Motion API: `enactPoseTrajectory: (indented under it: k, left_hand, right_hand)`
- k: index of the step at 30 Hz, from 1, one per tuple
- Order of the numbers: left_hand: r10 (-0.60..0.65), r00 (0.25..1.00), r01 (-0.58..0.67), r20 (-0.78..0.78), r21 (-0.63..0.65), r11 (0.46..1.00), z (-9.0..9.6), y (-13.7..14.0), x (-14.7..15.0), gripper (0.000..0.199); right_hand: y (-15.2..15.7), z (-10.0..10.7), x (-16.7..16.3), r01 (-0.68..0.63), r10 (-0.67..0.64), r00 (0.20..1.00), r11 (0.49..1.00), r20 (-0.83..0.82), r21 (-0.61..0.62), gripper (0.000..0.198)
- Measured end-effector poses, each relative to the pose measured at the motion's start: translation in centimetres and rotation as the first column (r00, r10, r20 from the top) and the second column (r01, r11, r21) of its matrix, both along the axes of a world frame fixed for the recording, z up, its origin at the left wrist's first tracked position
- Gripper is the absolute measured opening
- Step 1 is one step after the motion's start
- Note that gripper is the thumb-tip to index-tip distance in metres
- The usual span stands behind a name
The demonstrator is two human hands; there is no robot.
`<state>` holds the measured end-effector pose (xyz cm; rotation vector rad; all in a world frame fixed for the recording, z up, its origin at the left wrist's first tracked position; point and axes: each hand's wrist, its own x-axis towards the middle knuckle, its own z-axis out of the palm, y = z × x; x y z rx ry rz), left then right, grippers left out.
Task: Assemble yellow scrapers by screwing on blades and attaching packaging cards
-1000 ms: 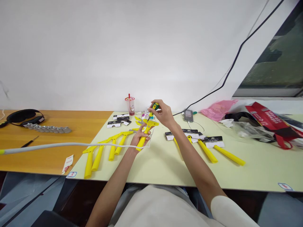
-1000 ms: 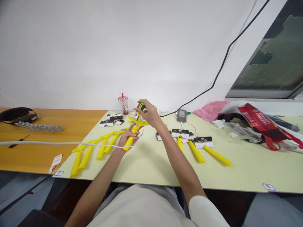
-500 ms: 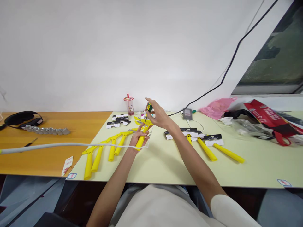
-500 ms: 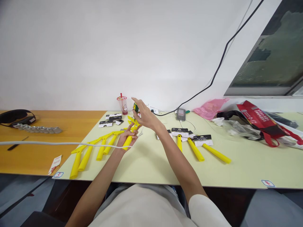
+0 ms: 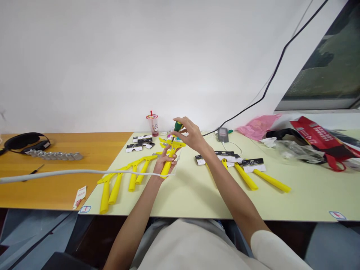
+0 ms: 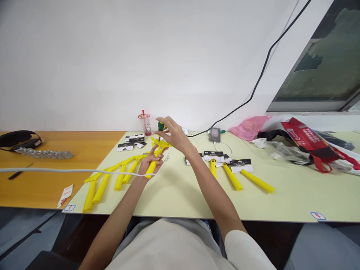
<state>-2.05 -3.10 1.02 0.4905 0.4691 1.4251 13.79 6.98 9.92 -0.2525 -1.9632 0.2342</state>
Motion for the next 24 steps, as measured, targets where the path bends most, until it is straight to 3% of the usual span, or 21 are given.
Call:
enactPoseTrajectory:
  k: [13, 24]
  left_hand:
    - [0.020, 0.999, -0.019, -0.048, 0.008, 1.000, -0.50, 0.19, 0.26, 0.088]
    - [0.046, 0.997, -0.043, -0.069, 0.048, 0.998, -0.86, 0.32, 0.25, 0.094]
  right_hand:
    - [-0.44, 0.54, 0.08, -0.102, 0.103, 0.993, 0.995, 0.052, -0.018, 0.035]
    - [-0.98, 0.73, 0.31, -0.104, 0.110, 0.989, 0.992, 0.098, -0.071, 0.035]
